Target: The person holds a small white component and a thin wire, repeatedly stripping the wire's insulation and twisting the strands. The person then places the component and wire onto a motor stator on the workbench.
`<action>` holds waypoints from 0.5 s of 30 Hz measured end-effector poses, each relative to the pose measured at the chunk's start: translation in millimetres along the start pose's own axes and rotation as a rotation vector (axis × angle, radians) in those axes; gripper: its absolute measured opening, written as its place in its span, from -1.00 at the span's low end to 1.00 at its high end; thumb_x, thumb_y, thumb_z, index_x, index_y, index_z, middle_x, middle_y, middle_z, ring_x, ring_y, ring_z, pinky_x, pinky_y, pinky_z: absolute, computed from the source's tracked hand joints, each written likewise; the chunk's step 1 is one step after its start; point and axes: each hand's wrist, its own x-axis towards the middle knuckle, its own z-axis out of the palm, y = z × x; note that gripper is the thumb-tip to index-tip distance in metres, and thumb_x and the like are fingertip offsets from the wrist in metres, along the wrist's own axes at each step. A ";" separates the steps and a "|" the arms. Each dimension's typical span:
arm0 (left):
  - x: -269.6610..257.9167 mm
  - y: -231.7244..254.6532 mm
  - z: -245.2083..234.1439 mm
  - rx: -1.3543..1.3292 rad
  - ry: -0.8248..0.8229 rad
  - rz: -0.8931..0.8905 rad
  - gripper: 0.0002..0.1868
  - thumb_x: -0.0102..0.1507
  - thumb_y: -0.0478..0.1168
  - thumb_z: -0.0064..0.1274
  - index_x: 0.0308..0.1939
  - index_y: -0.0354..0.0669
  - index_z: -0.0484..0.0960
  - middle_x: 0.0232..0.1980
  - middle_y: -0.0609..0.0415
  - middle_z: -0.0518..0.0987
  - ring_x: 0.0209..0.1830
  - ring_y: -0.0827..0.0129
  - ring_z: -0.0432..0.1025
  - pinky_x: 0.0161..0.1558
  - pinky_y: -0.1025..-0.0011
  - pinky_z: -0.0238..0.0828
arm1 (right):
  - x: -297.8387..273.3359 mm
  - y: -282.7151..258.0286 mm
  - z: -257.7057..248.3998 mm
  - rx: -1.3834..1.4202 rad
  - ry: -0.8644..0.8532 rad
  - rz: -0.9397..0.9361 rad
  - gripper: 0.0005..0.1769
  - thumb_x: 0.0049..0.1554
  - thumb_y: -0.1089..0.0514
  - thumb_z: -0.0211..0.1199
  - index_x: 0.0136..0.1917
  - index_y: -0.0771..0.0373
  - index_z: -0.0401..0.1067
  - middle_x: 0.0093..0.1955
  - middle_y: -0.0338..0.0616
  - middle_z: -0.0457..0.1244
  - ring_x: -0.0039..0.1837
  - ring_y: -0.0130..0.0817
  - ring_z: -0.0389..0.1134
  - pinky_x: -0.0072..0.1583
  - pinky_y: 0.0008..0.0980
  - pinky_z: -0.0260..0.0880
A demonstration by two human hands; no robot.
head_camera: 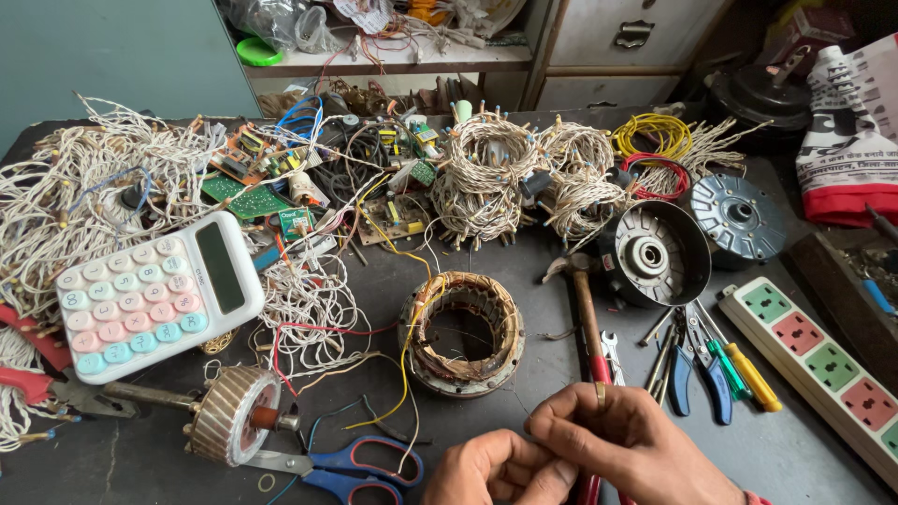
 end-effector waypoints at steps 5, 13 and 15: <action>-7.0 3.7 -9.0 0.068 0.011 -0.048 -0.74 0.12 -0.11 0.38 -0.28 -0.23 0.77 -0.38 0.07 0.78 -0.40 0.56 0.67 -0.20 0.58 0.63 | -0.1 -5.8 4.8 -0.031 0.001 0.050 -0.75 0.06 0.14 0.36 -0.04 0.34 0.59 -0.23 -0.20 0.45 -0.13 -0.48 0.44 -0.04 -0.40 0.47; 12.6 -7.3 -9.4 -0.070 0.311 0.002 -0.68 0.18 -0.02 0.26 -0.06 -0.04 0.78 -0.29 0.11 0.80 -0.41 0.53 0.66 -0.31 0.52 0.60 | -1.4 -13.4 6.6 -0.085 -0.021 -0.011 -0.85 0.09 0.22 0.38 -0.09 0.36 0.58 -0.18 -0.17 0.48 -0.06 -0.49 0.48 0.06 -0.40 0.51; 18.3 -6.4 -10.9 -0.283 0.243 -0.107 -0.67 0.24 0.03 0.18 -0.01 -0.01 0.76 -0.22 0.18 0.78 -0.39 0.54 0.56 -0.37 0.48 0.48 | -1.7 -15.9 7.5 -0.044 -0.036 -0.007 -0.86 0.07 0.23 0.39 -0.11 0.35 0.56 -0.17 -0.15 0.49 -0.04 -0.47 0.50 0.09 -0.40 0.53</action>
